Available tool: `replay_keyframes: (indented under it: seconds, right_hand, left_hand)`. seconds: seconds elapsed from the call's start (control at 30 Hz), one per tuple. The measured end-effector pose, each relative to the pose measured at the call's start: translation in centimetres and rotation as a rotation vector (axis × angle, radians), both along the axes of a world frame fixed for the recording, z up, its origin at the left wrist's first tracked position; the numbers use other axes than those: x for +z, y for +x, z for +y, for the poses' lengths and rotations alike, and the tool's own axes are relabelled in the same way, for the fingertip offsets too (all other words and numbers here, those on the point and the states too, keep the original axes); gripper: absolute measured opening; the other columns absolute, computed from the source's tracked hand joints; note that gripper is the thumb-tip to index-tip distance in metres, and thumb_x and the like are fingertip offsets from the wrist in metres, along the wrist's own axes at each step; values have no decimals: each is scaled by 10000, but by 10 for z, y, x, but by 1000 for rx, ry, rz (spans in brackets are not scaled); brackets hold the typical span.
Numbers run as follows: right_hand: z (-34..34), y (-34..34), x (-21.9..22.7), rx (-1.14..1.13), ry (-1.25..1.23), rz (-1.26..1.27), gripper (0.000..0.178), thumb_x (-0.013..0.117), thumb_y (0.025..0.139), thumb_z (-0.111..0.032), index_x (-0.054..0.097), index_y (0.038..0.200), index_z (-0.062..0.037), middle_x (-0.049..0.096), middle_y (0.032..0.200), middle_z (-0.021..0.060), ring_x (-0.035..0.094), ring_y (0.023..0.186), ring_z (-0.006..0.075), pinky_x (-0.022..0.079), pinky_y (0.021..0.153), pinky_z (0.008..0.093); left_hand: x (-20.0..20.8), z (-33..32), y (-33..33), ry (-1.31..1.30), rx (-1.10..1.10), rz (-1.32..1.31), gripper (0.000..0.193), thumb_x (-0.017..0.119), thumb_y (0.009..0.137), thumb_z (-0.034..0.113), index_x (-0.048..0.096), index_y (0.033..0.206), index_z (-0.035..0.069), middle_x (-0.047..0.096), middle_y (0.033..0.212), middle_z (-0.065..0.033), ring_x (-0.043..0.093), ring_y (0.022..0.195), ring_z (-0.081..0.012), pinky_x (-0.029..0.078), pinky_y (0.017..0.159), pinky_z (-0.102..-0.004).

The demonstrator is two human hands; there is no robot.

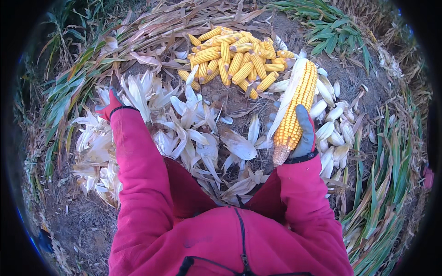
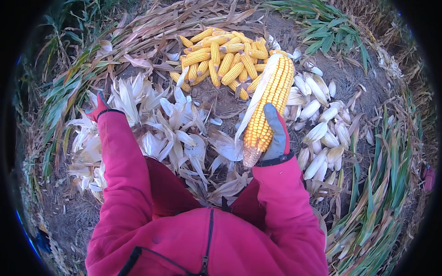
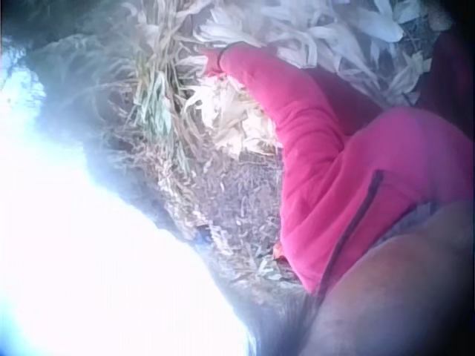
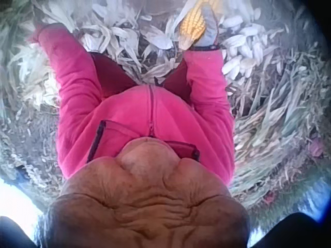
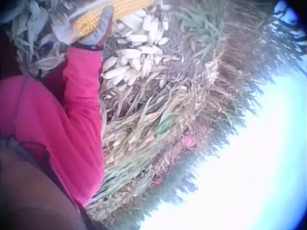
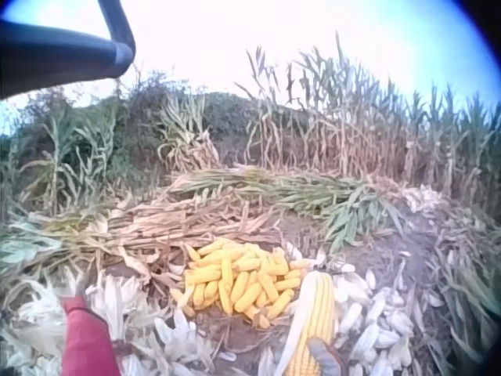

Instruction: The person shucks corn cobs by hand, removing the husks and placing the cleaned cobs into a growing pile. The husks are discarded to the side on the ground.

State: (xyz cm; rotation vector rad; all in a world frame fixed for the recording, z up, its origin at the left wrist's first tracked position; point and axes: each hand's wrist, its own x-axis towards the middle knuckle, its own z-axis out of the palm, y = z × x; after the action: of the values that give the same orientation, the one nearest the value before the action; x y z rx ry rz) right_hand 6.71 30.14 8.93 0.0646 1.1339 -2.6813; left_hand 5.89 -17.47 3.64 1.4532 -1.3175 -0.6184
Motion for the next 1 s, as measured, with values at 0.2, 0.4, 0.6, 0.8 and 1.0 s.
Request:
replay_keyframes:
  seconds: [0.2, 0.4, 0.6, 0.8, 1.0]
  right_hand:
    - [-37, -23, -31, 96, -80, -55, 554, 552, 815, -439, 461, 1156, -11, 616, 876, 143, 625, 686, 244, 545, 575, 368]
    - [-64, -13, -61, 554, -270, -186, 841, 533, 710, -680, 472, 1186, 11, 583, 765, 151, 610, 637, 286, 533, 554, 386]
    - [-98, -9, -84, 566, -331, 6, 732, 440, 856, -562, 280, 1341, -37, 411, 1258, 151, 540, 1001, 246, 477, 820, 341]
    - [-77, -36, -84, 395, 637, -19, 538, 407, 916, -467, 508, 1126, 17, 600, 952, 112, 603, 810, 177, 495, 731, 303]
    - [-78, -34, -87, 313, 510, 37, 542, 432, 908, -454, 484, 1138, 34, 601, 978, 168, 623, 837, 245, 501, 734, 334]
  left_hand:
    - [11, 176, -20, 187, -1549, 540, 349, 537, 885, 151, 486, 1198, 7, 555, 1144, -111, 539, 1041, -172, 423, 909, -302]
    - [2, 252, -22, 898, -2221, 521, 794, 493, 812, 559, 329, 1315, -32, 510, 1221, -152, 485, 1140, -263, 363, 978, -372]
    - [-7, 247, -41, 1343, -2101, 864, 812, 644, 719, 426, 329, 1312, -30, 580, 1072, -219, 569, 1010, -368, 414, 933, -486]
    - [-14, 192, -58, 1056, -1565, 915, 584, 650, 727, 305, 451, 1181, -5, 602, 943, -198, 618, 857, -358, 512, 765, -493]
    - [-18, 179, -57, 1135, -1577, 879, 608, 638, 738, 446, 475, 1127, 8, 596, 913, -205, 621, 802, -358, 527, 710, -480]
